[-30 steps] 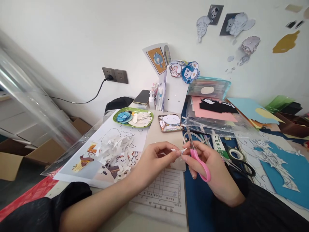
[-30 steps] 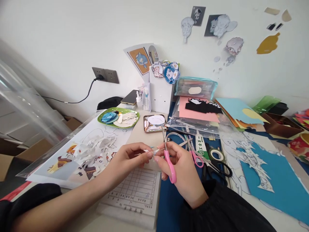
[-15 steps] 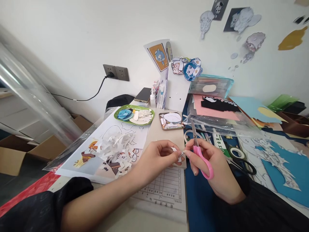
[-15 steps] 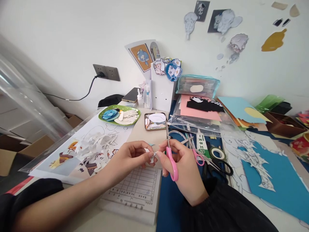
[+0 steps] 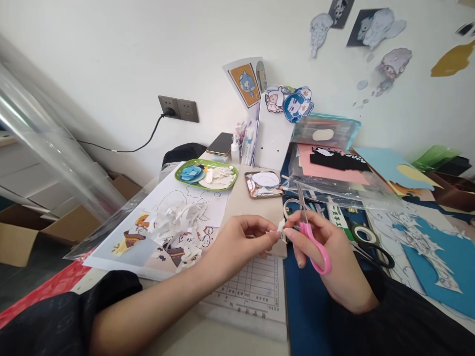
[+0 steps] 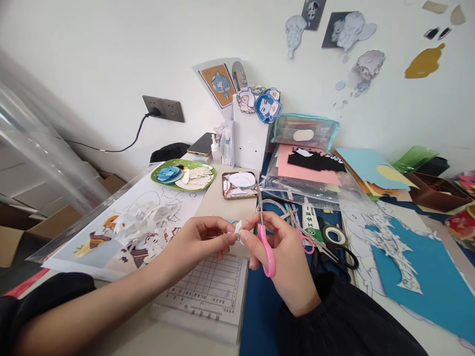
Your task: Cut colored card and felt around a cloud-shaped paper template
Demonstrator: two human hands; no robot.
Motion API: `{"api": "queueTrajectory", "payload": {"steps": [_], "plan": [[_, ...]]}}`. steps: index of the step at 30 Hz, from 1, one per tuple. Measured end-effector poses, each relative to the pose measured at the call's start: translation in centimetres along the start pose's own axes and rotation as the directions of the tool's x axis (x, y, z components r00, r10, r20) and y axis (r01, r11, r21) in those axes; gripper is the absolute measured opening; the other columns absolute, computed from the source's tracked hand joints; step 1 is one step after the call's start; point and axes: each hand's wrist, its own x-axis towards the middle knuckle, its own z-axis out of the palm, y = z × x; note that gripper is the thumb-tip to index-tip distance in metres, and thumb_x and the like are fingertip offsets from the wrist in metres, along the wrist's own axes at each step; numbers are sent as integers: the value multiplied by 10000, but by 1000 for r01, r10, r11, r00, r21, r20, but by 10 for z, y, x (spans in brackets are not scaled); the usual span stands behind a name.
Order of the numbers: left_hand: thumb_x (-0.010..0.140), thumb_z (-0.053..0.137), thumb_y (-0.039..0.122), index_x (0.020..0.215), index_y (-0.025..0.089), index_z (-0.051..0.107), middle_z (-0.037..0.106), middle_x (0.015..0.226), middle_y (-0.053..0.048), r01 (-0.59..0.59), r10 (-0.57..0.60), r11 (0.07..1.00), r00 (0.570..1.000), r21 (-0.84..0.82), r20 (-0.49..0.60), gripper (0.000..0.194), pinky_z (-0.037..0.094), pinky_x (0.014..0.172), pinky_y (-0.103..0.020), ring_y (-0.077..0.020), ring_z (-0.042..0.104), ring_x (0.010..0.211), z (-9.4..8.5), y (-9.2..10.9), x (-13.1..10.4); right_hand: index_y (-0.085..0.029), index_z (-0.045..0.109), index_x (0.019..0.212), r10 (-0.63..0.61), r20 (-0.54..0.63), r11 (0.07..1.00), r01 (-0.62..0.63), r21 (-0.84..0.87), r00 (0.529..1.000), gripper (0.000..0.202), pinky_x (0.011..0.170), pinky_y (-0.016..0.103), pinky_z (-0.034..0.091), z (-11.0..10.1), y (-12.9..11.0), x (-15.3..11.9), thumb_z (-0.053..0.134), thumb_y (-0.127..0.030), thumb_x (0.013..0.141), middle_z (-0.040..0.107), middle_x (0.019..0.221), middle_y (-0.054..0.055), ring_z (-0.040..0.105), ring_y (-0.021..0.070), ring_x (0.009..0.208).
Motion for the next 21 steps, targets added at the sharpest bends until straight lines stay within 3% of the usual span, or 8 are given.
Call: {"api": "queueTrajectory", "payload": {"steps": [8,14,21], "plan": [[769,659,319,739,147,664,639,666,-21,-30,27,996,999,84,46,174,436,542,-232,-120,542,589,6,0,-2,-225,587,842,-4,-21,999,4,38,1000,195,412,199,364,2,2,-4,739,-311,756,478,497,-109,470,64,387],[804,637,312,769,167,614,634,713,-1,-69,69,996,998,-61,8,152,449,532,-191,-104,568,621,3,1,-3,-206,607,775,-23,-24,1000,23,14,999,127,438,229,338,1,-3,-5,685,-306,787,474,482,-82,435,92,416],[807,639,292,765,156,608,594,642,14,-174,161,977,981,-125,-106,146,433,505,-174,-89,528,581,-3,7,-5,-200,566,755,40,186,995,-23,-93,982,65,474,231,305,4,2,-8,627,-222,751,445,577,-66,394,90,457]]}}
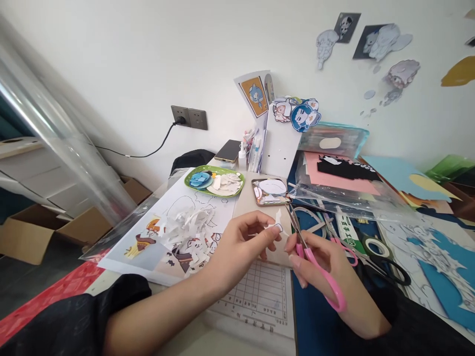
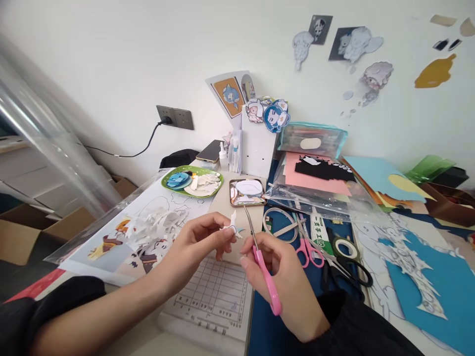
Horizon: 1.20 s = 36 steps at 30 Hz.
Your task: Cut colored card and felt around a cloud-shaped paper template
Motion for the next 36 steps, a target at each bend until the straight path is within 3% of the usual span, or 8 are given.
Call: {"api": "queueTrajectory", "payload": {"steps": [7,13,26,36], "plan": [[839,615,285,773,167,600,595,599,26,-21,23,999,997,-37,74,136,406,534,-176,-75,504,563,0,2,-2,-193,582,768,11,157,1000,-7,-29,987,45,453,239,293,3,-3,0,612,-207,737,406,580,-66,364,84,438],[796,646,297,750,158,604,579,638,11,6,-7,1000,1000,25,31,153,402,536,-205,-93,494,579,-2,1,-2,-192,606,761,43,144,998,-38,-40,989,73,436,233,276,4,-6,-1,626,-170,694,440,572,-60,343,83,440],[825,594,260,717,160,576,593,595,19,92,-92,996,993,-9,68,148,414,524,-189,-81,489,539,2,10,-5,-175,565,769,54,166,991,-32,-131,985,87,501,233,279,4,-12,-3,572,-115,706,374,579,-76,325,96,521],[831,601,231,726,152,562,575,571,29,62,-51,992,994,-107,96,137,397,521,-174,-70,487,535,5,12,-8,-189,557,737,52,155,992,-34,-120,987,94,487,219,268,6,-11,-3,559,-102,700,375,595,-72,316,94,523]]}}
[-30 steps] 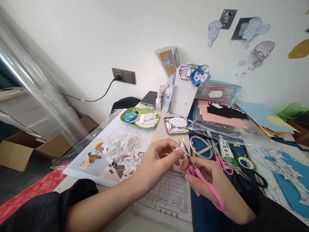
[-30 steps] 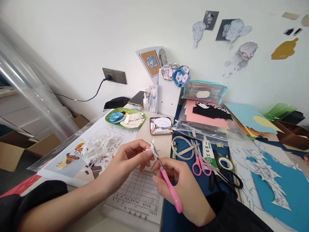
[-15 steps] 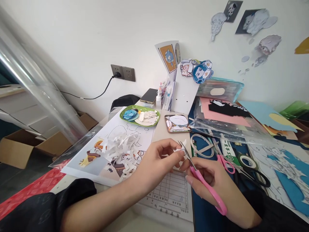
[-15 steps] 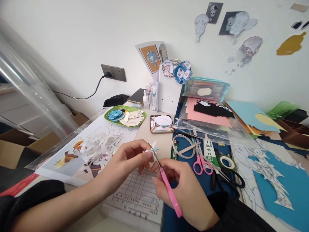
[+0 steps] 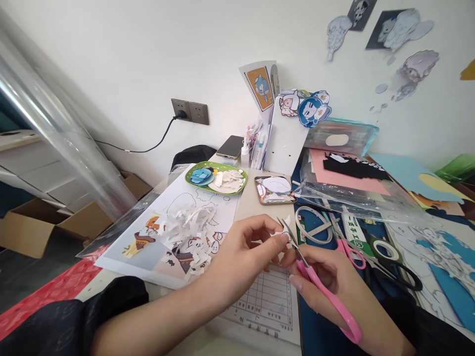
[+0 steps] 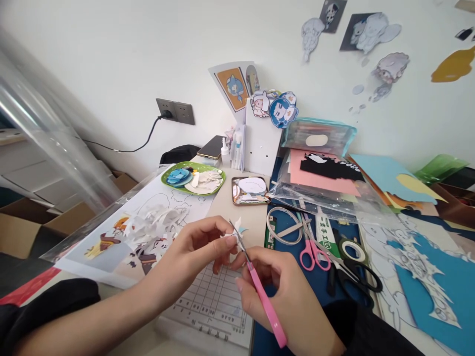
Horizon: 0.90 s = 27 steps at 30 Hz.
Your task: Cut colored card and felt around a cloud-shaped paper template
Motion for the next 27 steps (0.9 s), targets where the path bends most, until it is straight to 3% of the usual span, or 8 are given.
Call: {"api": "queueTrajectory", "payload": {"steps": [7,13,18,27], "plan": [[817,616,258,727,159,565,570,574,28,6,-5,999,1000,48,-17,143,382,512,-185,-79,472,541,-1,0,0,-205,480,673,-10,15,999,11,-40,1000,155,465,209,252,0,4,1,532,-59,679,305,590,-80,290,88,510],[822,607,222,715,155,576,565,574,37,-24,24,999,1000,40,1,131,385,517,-172,-62,471,525,-1,0,1,-181,577,750,6,7,1000,-6,8,1000,107,465,222,230,-1,4,0,546,-101,685,386,587,-67,298,87,503],[809,624,237,710,153,584,563,590,35,-17,18,997,1000,75,-16,136,381,511,-178,-61,464,520,-2,-1,1,-165,581,742,18,-8,999,-18,36,1000,77,458,234,189,0,0,-1,570,-143,669,339,530,-89,240,78,475],[801,640,288,712,156,591,563,630,23,2,0,993,1000,122,-16,166,399,527,-199,-76,472,540,-6,-1,2,-163,586,710,37,-29,998,-38,-48,999,82,452,234,213,-2,-1,-1,545,-122,652,368,539,-75,253,75,470]]}}
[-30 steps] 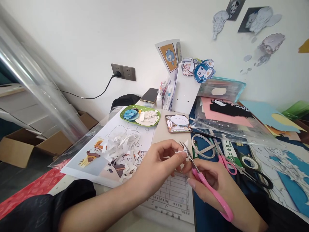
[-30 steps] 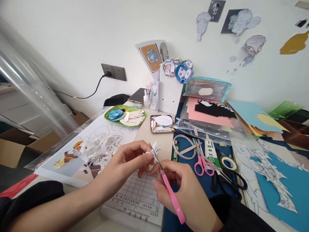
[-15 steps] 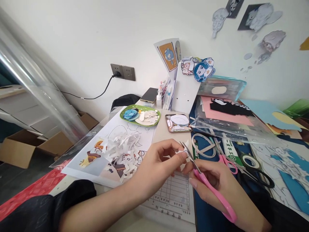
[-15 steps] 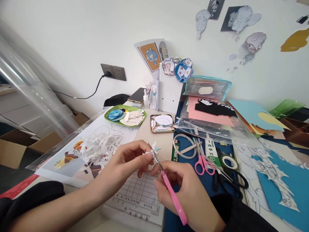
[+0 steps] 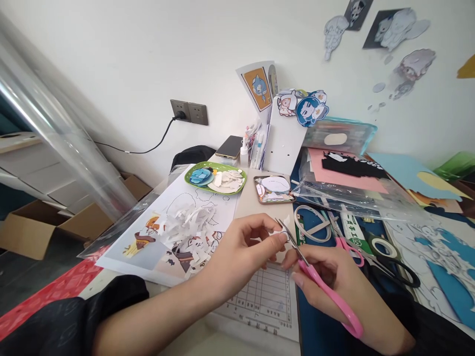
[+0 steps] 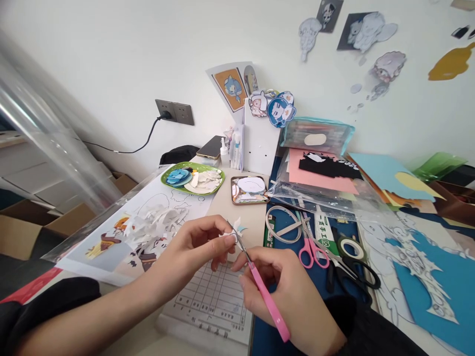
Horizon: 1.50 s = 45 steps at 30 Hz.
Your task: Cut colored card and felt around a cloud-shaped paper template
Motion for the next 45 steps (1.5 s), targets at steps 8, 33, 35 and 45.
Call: {"api": "queueTrajectory", "payload": {"steps": [8,33,35,45], "plan": [[802,636,253,685,160,584,549,600,33,-1,1,1000,1000,-25,25,158,385,522,-194,-78,477,537,-1,3,1,-163,588,690,24,-6,999,-24,-39,1000,87,451,231,211,-2,-2,-1,547,-96,653,345,522,-82,252,75,471],[855,583,326,772,166,565,616,694,-8,-6,7,999,1000,-38,24,182,407,536,-203,-113,532,643,5,-4,2,-186,565,724,-94,-156,967,53,-249,983,97,501,255,339,6,3,0,521,-101,709,405,606,-44,388,123,537],[860,574,329,759,160,561,605,680,-7,1,-2,999,1000,-48,-8,198,406,525,-203,-106,522,615,7,-3,2,-186,547,722,-104,-169,957,52,-286,980,88,505,255,341,7,5,0,516,-104,713,391,615,-45,378,121,538],[851,582,317,748,152,577,582,630,5,16,-17,998,1000,-56,-23,194,406,517,-202,-100,501,581,6,0,1,-192,547,708,-44,-89,997,38,-72,995,101,468,214,330,5,1,0,568,-94,718,408,592,-62,358,94,508]]}}
